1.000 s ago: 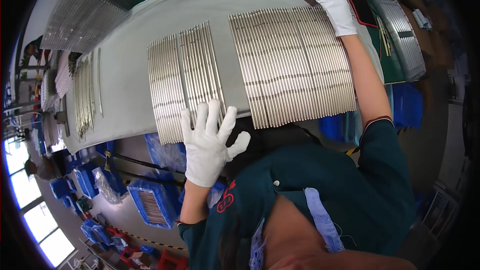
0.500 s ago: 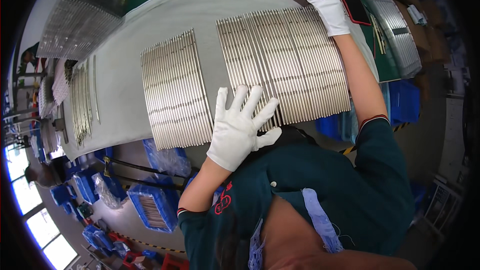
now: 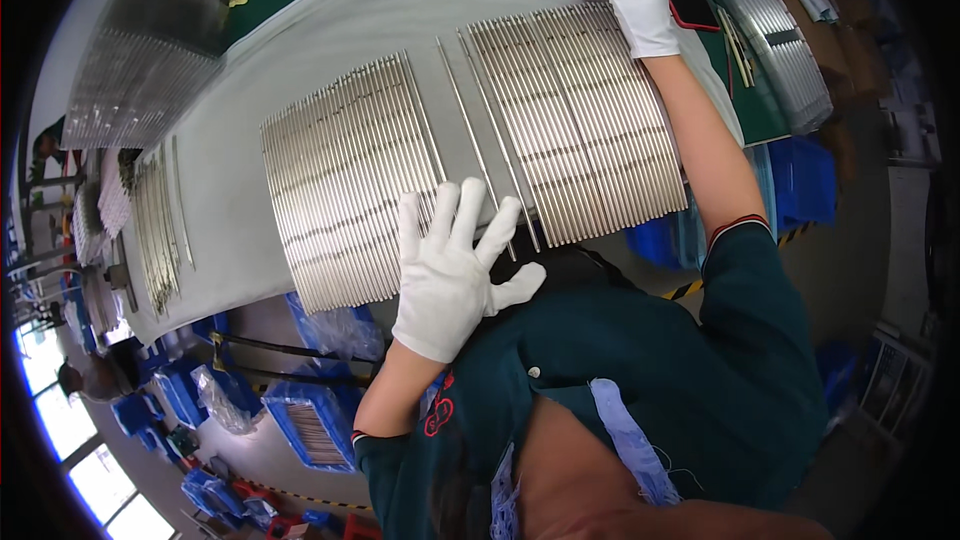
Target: Organizing and sanding thin metallic rods at a factory workbench using an abrasive block.
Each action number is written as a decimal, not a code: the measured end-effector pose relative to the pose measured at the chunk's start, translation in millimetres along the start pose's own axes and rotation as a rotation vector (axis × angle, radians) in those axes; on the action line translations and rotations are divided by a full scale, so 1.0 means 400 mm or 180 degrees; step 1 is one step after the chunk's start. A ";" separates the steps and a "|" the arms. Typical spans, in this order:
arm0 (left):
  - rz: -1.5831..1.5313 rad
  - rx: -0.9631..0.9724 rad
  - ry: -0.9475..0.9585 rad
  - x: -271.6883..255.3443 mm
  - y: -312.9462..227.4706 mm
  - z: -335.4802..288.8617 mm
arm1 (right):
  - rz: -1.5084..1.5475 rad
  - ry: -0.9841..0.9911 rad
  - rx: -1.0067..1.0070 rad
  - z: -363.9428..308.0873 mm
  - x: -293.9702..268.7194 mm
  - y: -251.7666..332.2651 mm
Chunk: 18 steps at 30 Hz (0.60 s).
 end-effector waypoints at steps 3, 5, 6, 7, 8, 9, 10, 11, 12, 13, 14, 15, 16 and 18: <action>-0.0294 0.0319 -0.0067 0.035 -0.057 0.065 | -0.0448 -0.0047 -0.0138 -0.001 -0.003 0.009; -0.0379 0.0441 0.0036 0.061 -0.086 0.096 | -0.0347 -0.0100 -0.0136 0.001 -0.006 0.004; -0.0414 0.0508 0.0049 0.071 -0.097 0.108 | -0.0413 -0.0149 -0.0260 0.002 -0.008 0.007; -0.0448 0.0577 0.0062 0.077 -0.103 0.115 | -0.0477 -0.0199 -0.0386 0.004 -0.010 0.010; -0.0455 0.0558 0.0110 0.080 -0.102 0.117 | -0.0451 -0.0262 -0.0398 0.009 -0.015 0.009; -0.0411 0.0524 0.0197 0.081 -0.098 0.114 | -0.0429 -0.0329 -0.0405 0.013 -0.020 0.008; -0.0366 0.0495 0.0281 0.076 -0.088 0.106 | -0.0410 -0.0400 -0.0416 0.017 -0.026 0.009; -0.0322 0.0467 0.0361 0.068 -0.079 0.096 | -0.0232 -0.0428 -0.0284 0.021 -0.031 0.005; -0.0306 0.0381 0.0394 0.055 -0.065 0.084 | -0.0055 -0.0458 -0.0153 0.024 -0.034 0.002; -0.0187 0.0284 0.0421 0.038 -0.053 0.070 | 0.0123 -0.0493 -0.0021 0.026 -0.038 0.001; -0.0069 0.0186 0.0451 0.020 -0.044 0.054 | 0.0220 -0.0542 -0.0071 0.025 -0.042 0.009; 0.0050 0.0086 0.0504 0.007 -0.034 0.045 | 0.0316 -0.0590 -0.0121 0.023 -0.045 0.017; 0.0212 0.0019 0.0481 -0.003 -0.027 0.043 | 0.0411 -0.0634 -0.0166 0.019 -0.048 0.025; 0.0147 0.0068 0.0362 -0.002 -0.035 0.064 | 0.0327 -0.0727 -0.0173 0.014 -0.052 0.036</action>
Point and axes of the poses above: each hand's wrist, its own z-axis towards the middle knuckle, its own x-axis out of the palm, y = z × x, the point moved 6 cm from there along z, towards the middle knuckle, and after that the axes turned 3 degrees about z, right-handed, at the moved point
